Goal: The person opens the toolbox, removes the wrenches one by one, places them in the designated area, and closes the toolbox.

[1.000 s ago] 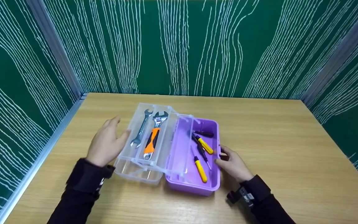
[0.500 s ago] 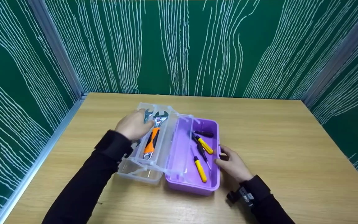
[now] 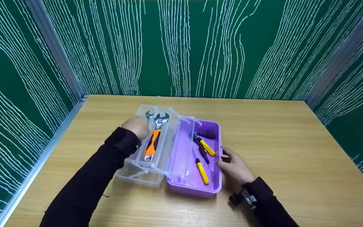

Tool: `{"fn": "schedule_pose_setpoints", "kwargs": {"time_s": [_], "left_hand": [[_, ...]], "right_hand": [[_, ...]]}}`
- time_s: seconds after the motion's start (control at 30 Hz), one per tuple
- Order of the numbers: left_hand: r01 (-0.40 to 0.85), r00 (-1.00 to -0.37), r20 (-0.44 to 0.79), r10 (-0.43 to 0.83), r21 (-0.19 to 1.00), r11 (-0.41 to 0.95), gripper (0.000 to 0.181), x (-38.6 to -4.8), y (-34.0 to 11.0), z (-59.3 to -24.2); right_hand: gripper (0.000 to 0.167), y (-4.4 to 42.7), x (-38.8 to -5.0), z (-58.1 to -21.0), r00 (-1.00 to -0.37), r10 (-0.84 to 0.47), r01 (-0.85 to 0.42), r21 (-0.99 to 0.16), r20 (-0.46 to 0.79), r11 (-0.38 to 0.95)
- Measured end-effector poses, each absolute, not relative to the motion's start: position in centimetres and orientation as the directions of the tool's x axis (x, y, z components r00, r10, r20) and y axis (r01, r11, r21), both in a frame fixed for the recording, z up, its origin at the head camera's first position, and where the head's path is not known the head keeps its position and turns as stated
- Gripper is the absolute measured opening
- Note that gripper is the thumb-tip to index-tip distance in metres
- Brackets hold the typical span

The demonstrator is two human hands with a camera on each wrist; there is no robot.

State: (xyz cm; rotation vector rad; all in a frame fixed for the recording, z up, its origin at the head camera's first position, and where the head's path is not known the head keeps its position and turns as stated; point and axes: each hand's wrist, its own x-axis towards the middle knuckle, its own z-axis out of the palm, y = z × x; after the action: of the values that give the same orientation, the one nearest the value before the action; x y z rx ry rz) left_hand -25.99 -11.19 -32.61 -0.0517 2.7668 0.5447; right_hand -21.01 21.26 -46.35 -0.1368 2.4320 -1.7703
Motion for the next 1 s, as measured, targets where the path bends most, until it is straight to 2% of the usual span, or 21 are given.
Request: {"fn": "schedule_pose_setpoints", "kwargs": {"time_s": [0.17, 0.33, 0.47, 0.67, 1.0], "left_hand": [[-0.078, -0.958, -0.286, 0.023, 0.337, 0.938, 0.026, -26.4, -11.1, -32.8], [0.025, -0.985, -0.16, 0.067, 0.249, 0.968, 0.022, -26.8, -11.5, -33.4], [0.075, -0.989, -0.105, 0.1, 0.223, 0.972, 0.022, -27.0, -11.8, -33.7], [0.059, -0.98, -0.171, 0.099, 0.227, 0.972, 0.018, -27.2, -11.4, -33.6], [0.088, -0.977, -0.18, 0.118, 0.162, 0.983, 0.016, -26.8, -11.1, -33.2]], "right_hand": [[0.067, 21.3, -21.0, -46.3, -0.988, -0.141, 0.012, -0.949, -0.059, 0.315], [0.066, 21.3, -21.0, -46.4, -0.986, -0.161, -0.002, -0.954, -0.048, 0.3], [0.066, 21.3, -21.1, -46.6, -0.982, -0.188, -0.021, -0.963, -0.031, 0.268], [0.066, 21.3, -21.2, -46.8, -0.982, -0.185, -0.02, -0.965, -0.029, 0.261], [0.068, 21.4, -21.2, -46.8, -0.984, -0.172, -0.006, -0.957, -0.046, 0.289]]}}
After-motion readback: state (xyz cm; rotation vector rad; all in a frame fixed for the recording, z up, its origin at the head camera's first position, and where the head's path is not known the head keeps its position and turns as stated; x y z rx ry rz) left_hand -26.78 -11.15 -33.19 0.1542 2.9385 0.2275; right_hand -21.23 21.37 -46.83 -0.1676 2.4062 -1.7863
